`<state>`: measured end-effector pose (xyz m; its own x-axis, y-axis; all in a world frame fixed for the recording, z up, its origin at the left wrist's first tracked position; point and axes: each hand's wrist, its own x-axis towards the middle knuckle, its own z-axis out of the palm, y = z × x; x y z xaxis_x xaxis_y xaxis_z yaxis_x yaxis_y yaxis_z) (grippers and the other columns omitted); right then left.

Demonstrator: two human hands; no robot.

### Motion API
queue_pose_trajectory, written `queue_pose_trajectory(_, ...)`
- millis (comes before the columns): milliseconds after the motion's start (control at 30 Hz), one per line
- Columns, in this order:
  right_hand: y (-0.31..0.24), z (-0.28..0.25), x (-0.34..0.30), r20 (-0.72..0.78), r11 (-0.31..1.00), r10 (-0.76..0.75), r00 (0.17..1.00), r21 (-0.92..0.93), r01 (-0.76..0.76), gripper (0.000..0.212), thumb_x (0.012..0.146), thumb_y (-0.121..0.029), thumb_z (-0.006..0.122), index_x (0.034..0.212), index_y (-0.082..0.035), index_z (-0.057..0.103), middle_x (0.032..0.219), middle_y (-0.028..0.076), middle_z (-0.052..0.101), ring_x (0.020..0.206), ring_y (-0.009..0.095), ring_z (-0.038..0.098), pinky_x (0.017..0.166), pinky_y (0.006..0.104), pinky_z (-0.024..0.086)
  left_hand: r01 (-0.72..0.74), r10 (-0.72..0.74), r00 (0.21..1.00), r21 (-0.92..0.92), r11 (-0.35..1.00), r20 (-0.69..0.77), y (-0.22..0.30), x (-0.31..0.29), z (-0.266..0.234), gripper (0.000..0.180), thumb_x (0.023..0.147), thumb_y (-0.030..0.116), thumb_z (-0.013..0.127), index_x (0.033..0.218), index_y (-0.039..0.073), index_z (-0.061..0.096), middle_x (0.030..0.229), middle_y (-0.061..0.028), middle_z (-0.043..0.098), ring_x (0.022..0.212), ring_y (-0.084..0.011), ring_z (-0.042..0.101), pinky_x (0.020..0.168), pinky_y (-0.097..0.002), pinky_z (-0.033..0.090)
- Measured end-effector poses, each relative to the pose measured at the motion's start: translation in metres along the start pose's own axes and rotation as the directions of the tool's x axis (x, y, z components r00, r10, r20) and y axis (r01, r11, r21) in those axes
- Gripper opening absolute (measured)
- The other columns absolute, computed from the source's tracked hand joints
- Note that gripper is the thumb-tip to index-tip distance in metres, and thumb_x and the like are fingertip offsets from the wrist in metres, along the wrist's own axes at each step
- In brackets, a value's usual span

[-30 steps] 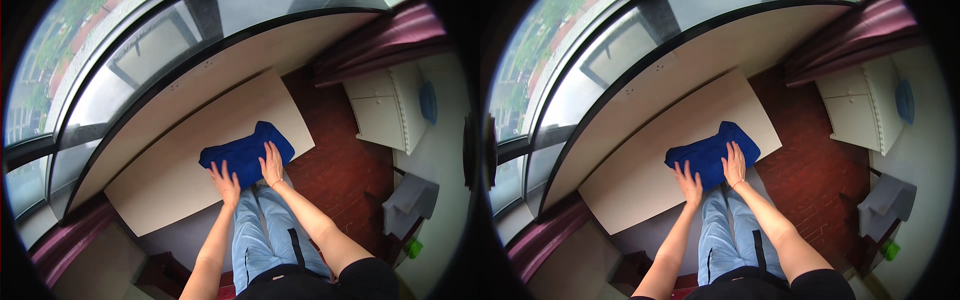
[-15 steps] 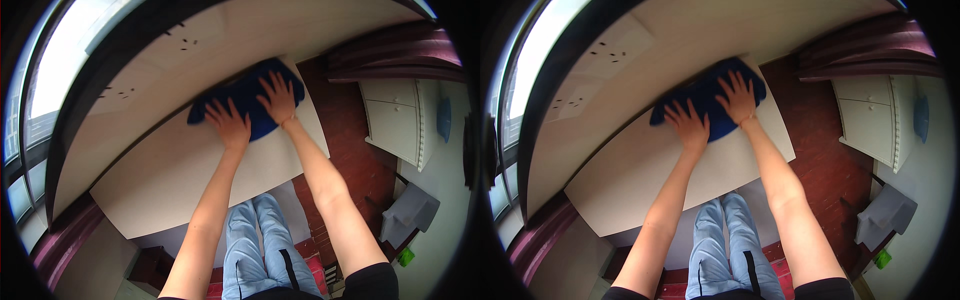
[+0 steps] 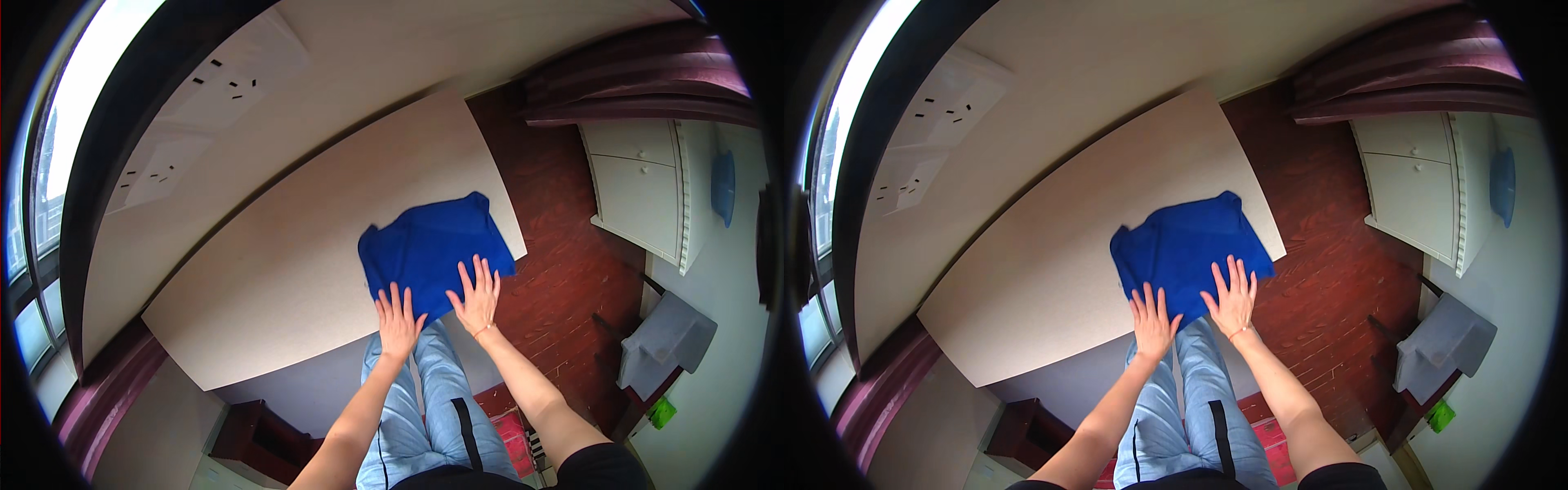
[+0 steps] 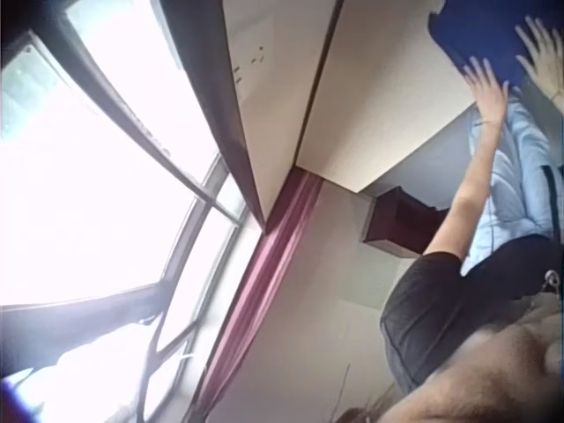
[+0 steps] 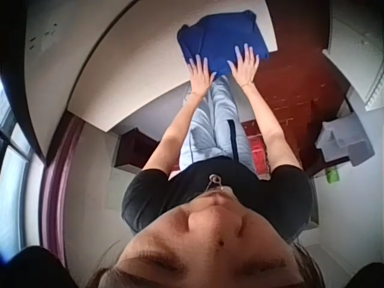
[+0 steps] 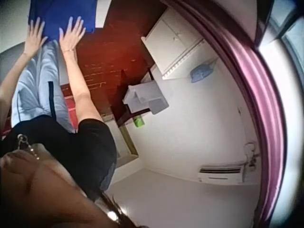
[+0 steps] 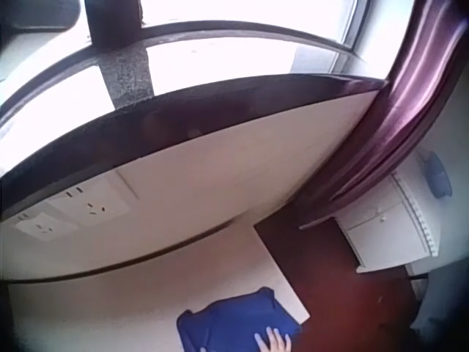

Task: The recorder uses a blue cloth and a basin of water to clean a window sill and an adjacent desk surface.

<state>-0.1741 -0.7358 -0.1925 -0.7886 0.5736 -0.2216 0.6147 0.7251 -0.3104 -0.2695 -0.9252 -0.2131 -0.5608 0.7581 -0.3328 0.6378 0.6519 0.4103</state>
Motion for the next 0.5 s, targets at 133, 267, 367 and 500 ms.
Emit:
queue_pose_trajectory(133,0.012,-0.008,0.018,-0.217,0.987,-0.017,0.976,0.150,0.050,0.060,0.091,-0.032,0.070,0.145,-0.014,0.051,0.157,0.018,0.038,0.143,0.039,0.037,0.116,0.0589,0.026,0.072,-0.081,0.995,-0.130,0.989,-0.064,0.026,-0.002,-0.015,0.083,0.091,0.034,0.069,0.153,-0.003,0.029,0.161,-0.0335,0.015,0.144,-0.0631,0.013,0.116,-0.0691,0.018)
queue_pose_trajectory(267,-0.004,-0.006,0.110,-0.121,0.999,-0.049,0.991,-0.022,0.047,0.065,0.092,-0.040,0.066,0.151,-0.020,0.047,0.162,0.017,0.030,0.150,0.042,0.023,0.118,0.0630,0.016,0.043,-0.059,0.977,-0.083,0.996,-0.205,0.023,0.096,-0.041,0.075,0.094,0.040,0.064,0.150,-0.002,0.037,0.159,-0.0354,0.020,0.142,-0.0644,0.016,0.113,-0.0724,0.016)
queue_pose_trajectory(367,-0.013,-0.014,0.180,-0.205,0.995,-0.100,0.974,-0.010,0.100,0.063,0.093,-0.041,0.063,0.151,-0.021,0.047,0.162,0.016,0.032,0.150,0.040,0.024,0.118,0.0630,0.016,0.047,-0.032,0.952,0.043,0.998,-0.304,0.005,0.174,-0.060,0.079,0.093,0.051,0.060,0.151,0.001,0.039,0.161,-0.0337,0.017,0.143,-0.0647,0.009,0.112,-0.0748,0.012)
queue_pose_trajectory(500,-0.001,-0.023,0.275,-0.361,0.984,-0.167,0.918,-0.112,0.135,0.061,0.097,-0.050,0.056,0.152,-0.025,0.045,0.161,0.012,0.034,0.149,0.037,0.028,0.117,0.0632,0.021,-0.052,0.093,0.894,0.104,0.993,-0.439,-0.019,0.264,-0.096,0.076,0.094,0.053,0.059,0.152,0.008,0.042,0.163,-0.0268,0.020,0.147,-0.0571,0.013,0.114,-0.0718,0.016)
